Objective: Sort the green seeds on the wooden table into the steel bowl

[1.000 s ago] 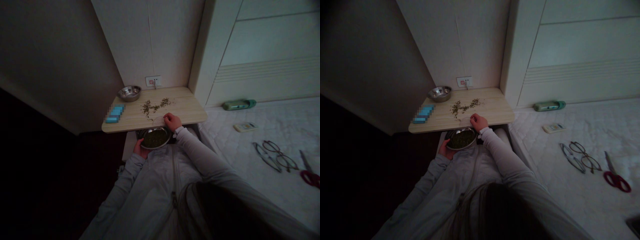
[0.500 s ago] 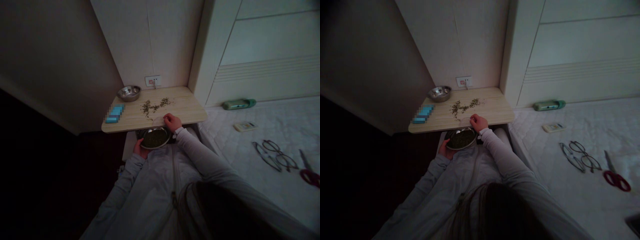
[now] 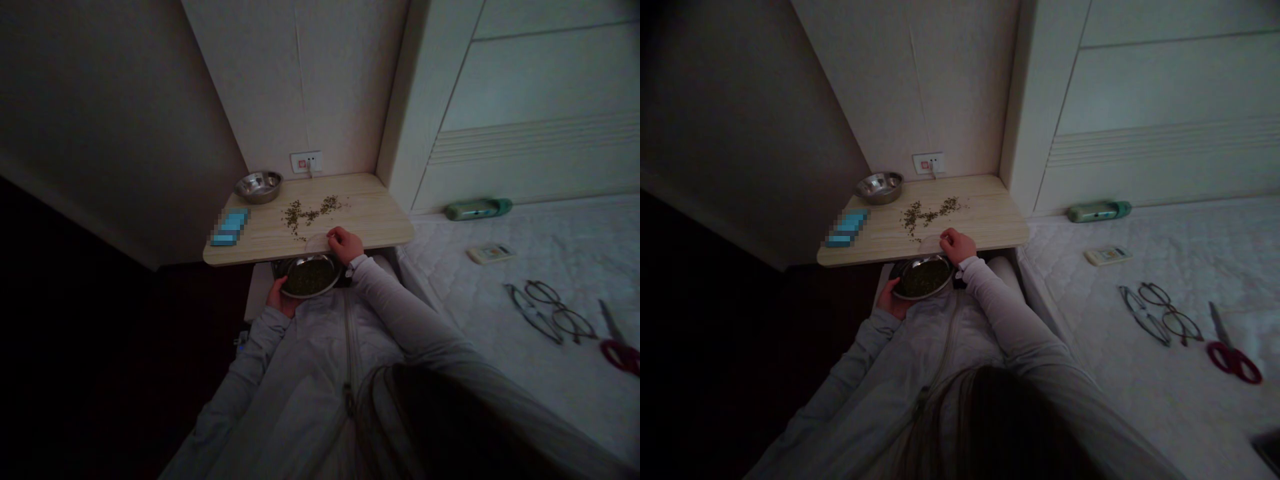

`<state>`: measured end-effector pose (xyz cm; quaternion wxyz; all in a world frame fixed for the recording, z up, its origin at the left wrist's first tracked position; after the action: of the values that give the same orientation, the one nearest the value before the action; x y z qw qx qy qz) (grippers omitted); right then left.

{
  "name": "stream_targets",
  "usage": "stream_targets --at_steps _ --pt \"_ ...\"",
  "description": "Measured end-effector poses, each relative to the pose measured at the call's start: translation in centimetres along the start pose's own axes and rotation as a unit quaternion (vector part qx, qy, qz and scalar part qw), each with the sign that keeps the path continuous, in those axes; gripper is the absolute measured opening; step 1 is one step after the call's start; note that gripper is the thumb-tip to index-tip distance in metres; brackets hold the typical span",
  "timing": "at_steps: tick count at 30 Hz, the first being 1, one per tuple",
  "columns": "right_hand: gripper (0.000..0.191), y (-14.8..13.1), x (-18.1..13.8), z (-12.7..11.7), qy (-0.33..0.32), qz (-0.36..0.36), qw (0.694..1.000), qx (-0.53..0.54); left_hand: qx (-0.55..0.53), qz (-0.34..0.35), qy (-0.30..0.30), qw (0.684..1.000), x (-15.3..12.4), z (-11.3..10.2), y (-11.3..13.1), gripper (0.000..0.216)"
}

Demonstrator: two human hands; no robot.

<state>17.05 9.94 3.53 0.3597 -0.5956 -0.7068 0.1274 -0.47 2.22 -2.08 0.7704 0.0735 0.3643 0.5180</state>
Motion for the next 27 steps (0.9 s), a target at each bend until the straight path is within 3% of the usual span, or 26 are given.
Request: stream_targets --at_steps 27 --pt "0.024 -0.09 -0.41 -0.01 0.005 -0.037 0.999 -0.026 -0.002 0.002 0.011 1.000 0.06 -0.03 0.01 0.031"
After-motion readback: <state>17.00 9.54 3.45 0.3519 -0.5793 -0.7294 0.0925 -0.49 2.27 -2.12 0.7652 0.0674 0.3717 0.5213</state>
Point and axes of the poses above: each hand's wrist, its own x-axis towards the middle knuckle, its own z-axis out of the palm, y = z × x, the point moved 2 cm from there along x, towards the middle knuckle, and after that the axes turned 1 degree about -z, right-handed, at the moved point
